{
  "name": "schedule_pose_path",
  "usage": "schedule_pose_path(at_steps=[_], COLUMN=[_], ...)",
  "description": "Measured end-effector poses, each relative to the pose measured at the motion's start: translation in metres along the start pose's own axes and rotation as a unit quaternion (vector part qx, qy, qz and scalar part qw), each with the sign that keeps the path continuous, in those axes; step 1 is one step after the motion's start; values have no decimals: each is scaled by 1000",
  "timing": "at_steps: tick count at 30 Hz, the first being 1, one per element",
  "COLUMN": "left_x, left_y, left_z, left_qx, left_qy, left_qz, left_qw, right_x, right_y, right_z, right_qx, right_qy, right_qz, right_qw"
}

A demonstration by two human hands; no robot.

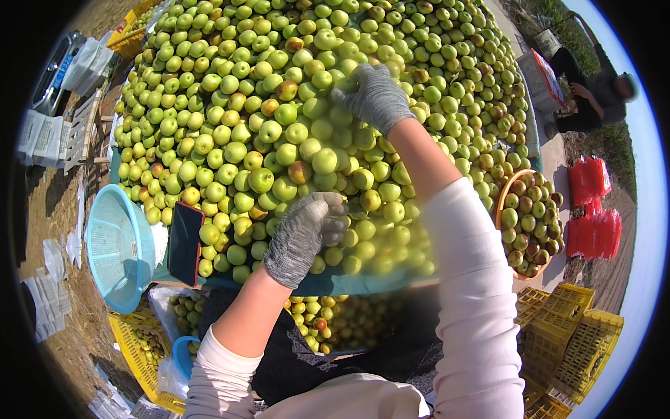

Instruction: The person sorts green apples by hand, picking them from a large pile on a table and placing them into a white crate between their legs. They repeatedly lift, inspect, and transfer apples, occasionally adjusting the pile to access more fruit.

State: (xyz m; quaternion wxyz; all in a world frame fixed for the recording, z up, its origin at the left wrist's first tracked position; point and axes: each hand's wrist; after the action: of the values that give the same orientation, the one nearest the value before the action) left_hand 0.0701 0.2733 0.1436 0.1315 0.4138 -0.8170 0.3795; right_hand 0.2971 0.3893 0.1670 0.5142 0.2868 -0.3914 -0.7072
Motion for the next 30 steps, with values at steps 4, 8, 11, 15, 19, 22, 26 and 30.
schedule_pose_path(at_steps=[4,8,11,15,19,22,26,30], left_x=[-5,-8,-9,-8,-9,-11,-8,-4], left_y=[4,7,7,5,7,8,9,8], left_z=[2,7,11,14,13,12,9,1], left_qx=[10,12,21,11,10,17,13,6], left_qy=[29,23,15,-2,11,26,8,-12], left_qz=[4,17,16,8,12,8,15,17], left_qw=[1000,1000,1000,1000,1000,999,1000,1000], right_x=[32,68,84,78,74,74,69,79], right_y=[16,18,4,-14,-18,-24,-29,-22], right_z=[-21,-22,-13,-2,0,2,4,9], right_qx=[68,156,175,120,111,94,94,-34], right_qy=[16,148,233,153,146,133,97,170], right_qz=[-77,-126,-32,-17,-12,-43,-47,-112], right_qw=[995,968,956,981,983,986,990,978])
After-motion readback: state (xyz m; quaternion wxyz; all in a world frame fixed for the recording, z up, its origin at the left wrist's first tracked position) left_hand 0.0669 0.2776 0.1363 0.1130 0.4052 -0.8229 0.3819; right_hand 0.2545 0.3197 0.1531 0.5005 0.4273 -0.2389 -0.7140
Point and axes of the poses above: each hand's wrist, its own x-axis away from the middle knuckle, its own y-axis out of the back of the hand, z = x × y, and after that the axes turned 12 degrees about -x, right-handed
